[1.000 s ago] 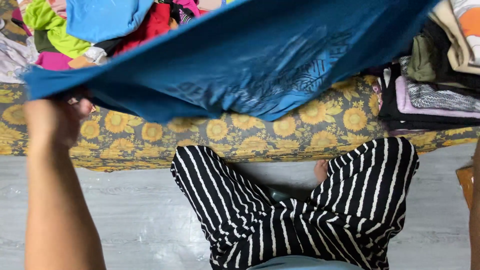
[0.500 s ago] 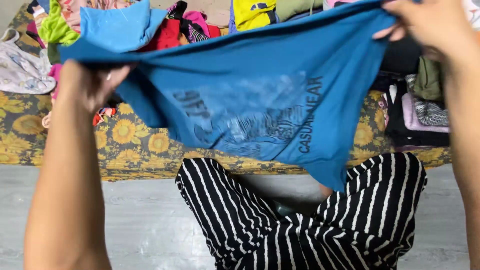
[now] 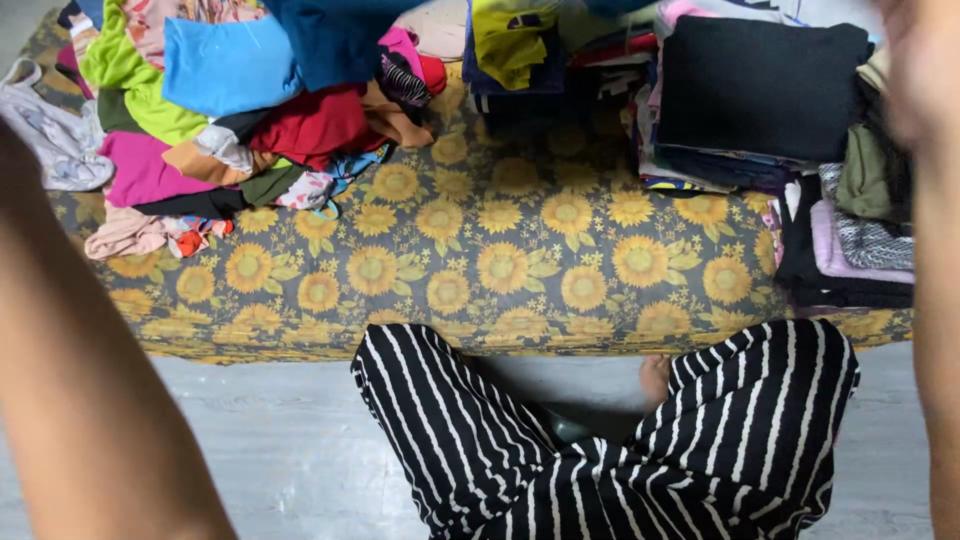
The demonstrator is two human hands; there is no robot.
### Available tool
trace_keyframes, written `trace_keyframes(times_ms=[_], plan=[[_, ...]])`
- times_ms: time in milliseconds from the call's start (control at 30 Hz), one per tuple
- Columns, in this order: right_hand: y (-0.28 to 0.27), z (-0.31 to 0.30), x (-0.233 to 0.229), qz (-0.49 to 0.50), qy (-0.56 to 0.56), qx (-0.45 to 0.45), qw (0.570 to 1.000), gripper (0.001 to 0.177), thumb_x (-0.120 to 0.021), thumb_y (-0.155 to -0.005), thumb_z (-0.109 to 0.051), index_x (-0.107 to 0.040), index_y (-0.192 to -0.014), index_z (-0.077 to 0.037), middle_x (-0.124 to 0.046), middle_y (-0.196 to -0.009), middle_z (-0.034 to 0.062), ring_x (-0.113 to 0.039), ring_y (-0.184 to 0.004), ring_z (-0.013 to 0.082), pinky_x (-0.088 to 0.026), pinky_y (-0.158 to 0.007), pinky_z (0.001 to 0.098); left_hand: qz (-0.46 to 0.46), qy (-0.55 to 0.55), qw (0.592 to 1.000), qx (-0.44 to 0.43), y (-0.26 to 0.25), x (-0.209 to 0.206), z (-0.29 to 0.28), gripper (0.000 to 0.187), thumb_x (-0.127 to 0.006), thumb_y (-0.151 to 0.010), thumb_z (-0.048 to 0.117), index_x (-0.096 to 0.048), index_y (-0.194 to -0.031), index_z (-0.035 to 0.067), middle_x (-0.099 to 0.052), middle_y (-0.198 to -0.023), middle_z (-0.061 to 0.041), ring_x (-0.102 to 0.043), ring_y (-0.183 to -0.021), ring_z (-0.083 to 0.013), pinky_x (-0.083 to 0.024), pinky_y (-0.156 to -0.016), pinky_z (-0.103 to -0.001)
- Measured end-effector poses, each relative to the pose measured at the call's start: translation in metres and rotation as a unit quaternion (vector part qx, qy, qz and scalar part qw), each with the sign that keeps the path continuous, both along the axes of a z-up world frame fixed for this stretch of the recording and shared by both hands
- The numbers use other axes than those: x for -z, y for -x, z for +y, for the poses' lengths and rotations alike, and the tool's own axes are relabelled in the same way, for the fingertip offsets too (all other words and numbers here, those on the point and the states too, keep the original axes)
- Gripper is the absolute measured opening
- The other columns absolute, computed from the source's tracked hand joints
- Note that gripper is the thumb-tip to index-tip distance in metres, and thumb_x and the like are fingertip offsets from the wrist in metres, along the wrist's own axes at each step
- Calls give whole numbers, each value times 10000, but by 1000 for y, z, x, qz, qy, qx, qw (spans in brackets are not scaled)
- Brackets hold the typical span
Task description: The person folds a blue shirt, a red shirt, an orange shirt, a black shirt, a blue floral dress, a pink patterned shirt, and a green shirt by hand on a sunflower-patterned bed. They smooth the fabric and fold the sides of each garment before placing it onto a stack.
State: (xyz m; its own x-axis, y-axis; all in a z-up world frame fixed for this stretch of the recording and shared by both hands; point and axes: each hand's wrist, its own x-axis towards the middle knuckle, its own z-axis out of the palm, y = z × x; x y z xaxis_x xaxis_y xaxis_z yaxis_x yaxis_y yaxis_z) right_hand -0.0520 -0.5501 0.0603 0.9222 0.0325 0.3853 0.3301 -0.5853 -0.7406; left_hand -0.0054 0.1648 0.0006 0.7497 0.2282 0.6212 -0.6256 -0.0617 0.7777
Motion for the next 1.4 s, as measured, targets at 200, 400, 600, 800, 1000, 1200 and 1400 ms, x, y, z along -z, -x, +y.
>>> trace_keyframes(times_ms=[200, 400, 600, 800, 1000, 1200, 1400], plan=[[32, 45, 90, -11, 8, -1, 1000, 437, -467, -953, 120, -695, -1281, -56, -716, -1303, 122, -538, -800, 116, -434, -672, 264, -97, -76, 987, -106, 112, 82, 10, 341, -475, -1121, 159, -538, -1438, 49, -577, -1440, -172, -567, -1374, -312, -443, -1199, -418], [57, 36, 198, 352, 131, 118, 919, 381, -503, -1107, -54, -706, -1377, -228, -757, -1107, 268, -574, -731, 445, -438, -627, 375, 103, -459, 871, -143, 182, 184, -8, 469, -560, -733, -129, -713, -1130, 70, -604, -1361, -195, -483, -1438, -391, -355, -1253, -466], [67, -32, 328, 235, 55, -8, 970, 317, -568, -1013, -63, -745, -1254, -167, -751, -1205, 78, -678, -1100, 200, -495, -1015, 331, 278, -413, 866, 45, 206, 212, -11, 330, -599, -723, -163, -700, -971, 30, -693, -1341, -137, -478, -1431, -339, -368, -1149, -423], [67, -10, 306, 277, -30, 24, 960, 316, -543, -1005, -38, -750, -1216, -149, -705, -1267, 44, -646, -1114, 169, -463, -1023, 296, 429, -230, 856, 176, 183, 223, 24, 275, -598, -793, -141, -698, -979, 35, -727, -1337, -84, -571, -1359, -217, -388, -1146, -361], [-9, -8, 325, 195, -199, 50, 959, 209, -570, -1039, -31, -702, -1199, -53, -717, -1165, 65, -646, -1053, 127, -477, -1000, 269, 437, -176, 876, 97, 94, 235, 55, 269, -628, -873, -89, -711, -1100, 27, -667, -949, -46, -597, -850, -128, -488, -796, -291], [-106, 10, 354, 142, -258, 51, 954, 191, -625, -1035, -66, -689, -1213, -37, -723, -1116, 36, -661, -983, 97, -522, -904, 238, 370, -30, 928, 22, 10, 224, 25, 295, -612, -985, 41, -633, -1279, 53, -668, -1070, -21, -614, -933, -112, -500, -828, -259], [-110, 9, 420, 54, -112, 146, 981, 245, -737, -1015, -185, -662, -1167, -8, -720, -1063, 110, -665, -962, 181, -528, -913, 289, 397, -46, 914, -76, 17, 338, 18, 595, -709, -1002, 252, -398, -1483, 94, -574, -1033, -9, -555, -891, -98, -458, -761, -257]])
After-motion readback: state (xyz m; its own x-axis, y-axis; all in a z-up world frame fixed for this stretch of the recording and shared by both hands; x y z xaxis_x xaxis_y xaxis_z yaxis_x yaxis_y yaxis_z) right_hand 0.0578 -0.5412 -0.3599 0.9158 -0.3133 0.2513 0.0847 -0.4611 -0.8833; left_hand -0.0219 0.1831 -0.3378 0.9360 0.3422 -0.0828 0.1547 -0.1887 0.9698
